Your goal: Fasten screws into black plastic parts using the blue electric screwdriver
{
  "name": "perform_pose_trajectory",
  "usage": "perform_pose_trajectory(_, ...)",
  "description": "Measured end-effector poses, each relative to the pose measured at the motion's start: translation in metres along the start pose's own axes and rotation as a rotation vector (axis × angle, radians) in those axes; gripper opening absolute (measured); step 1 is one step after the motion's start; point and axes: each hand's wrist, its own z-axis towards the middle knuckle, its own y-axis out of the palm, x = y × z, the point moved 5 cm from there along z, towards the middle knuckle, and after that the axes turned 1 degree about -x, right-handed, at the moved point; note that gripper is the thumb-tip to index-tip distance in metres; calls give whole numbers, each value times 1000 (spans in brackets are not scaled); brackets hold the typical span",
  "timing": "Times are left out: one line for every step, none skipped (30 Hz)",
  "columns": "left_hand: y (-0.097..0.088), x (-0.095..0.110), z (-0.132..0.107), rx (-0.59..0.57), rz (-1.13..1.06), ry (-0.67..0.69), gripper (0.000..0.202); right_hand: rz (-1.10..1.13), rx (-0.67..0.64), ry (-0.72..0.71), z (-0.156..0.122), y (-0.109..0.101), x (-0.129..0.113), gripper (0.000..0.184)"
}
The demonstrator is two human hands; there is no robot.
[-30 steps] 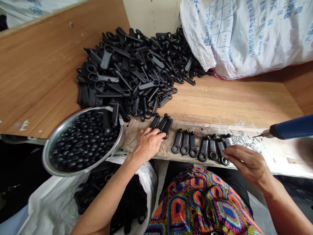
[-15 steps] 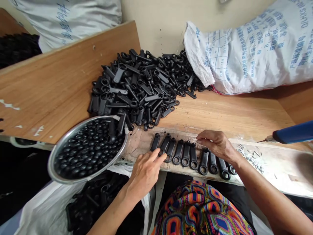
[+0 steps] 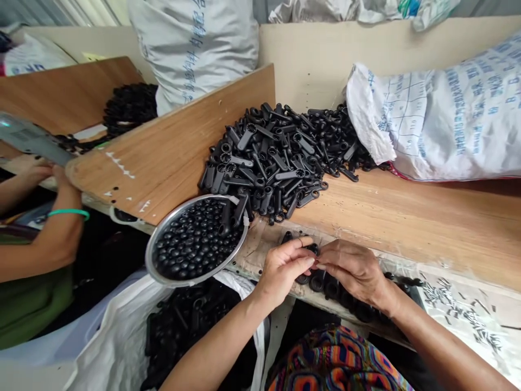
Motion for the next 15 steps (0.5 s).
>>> perform_pose_trajectory(0, -1, 2, -4, -9, -14, 38, 4, 5, 3, -1, 1, 1, 15)
perform_pose_trajectory(1, -1, 4, -8, -16, -27, 38, 13, 8, 7, -1, 1, 3, 15)
perform_pose_trajectory(1, -2, 6, -11, -24, -40, 39, 29, 10, 12, -1, 2, 4, 14)
perform_pose_trajectory(1, -4, 9, -18, -34, -53, 40, 53, 6, 23, -1, 3, 6, 12)
perform_pose_trajectory(1, -5, 12, -26, -47, -66, 41, 86, -5, 38, -1, 5, 8, 10)
perform_pose_trajectory(0, -5, 15, -32, -62, -72, 41, 124, -22, 61, 0, 5, 11, 9)
perform_pose_trajectory(-3, -4, 18, -32, -78, -69, 40, 155, -41, 92, 1, 6, 14, 8)
perform_pose_trajectory(-6, -2, 19, -23, -90, -59, 38, 172, -60, 125, 2, 5, 18, 8)
perform_pose_trajectory(-10, 2, 19, -10, -96, -40, 35, 169, -75, 154, 3, 3, 22, 10)
perform_pose_trajectory(-14, 7, 17, -2, -82, -22, 30, 150, -81, 178, 5, 0, 27, 12)
perform_pose_trajectory(-17, 12, 12, -22, -34, -7, 23, 122, -86, 197, 6, -3, 32, 15)
perform_pose_trajectory(-17, 17, 5, -87, 46, 5, 15, 95, -93, 213, 8, -7, 37, 17)
perform_pose_trajectory(-14, 20, -5, -197, 150, 18, 9, 71, -103, 223, 9, -10, 42, 18)
perform_pose_trajectory(-9, 21, -17, -351, 258, 42, 9, 50, -118, 236, 10, -12, 47, 20)
perform_pose_trajectory(-2, 20, -32, -523, 343, 75, 14, 32, -136, 253, 11, -13, 53, 20)
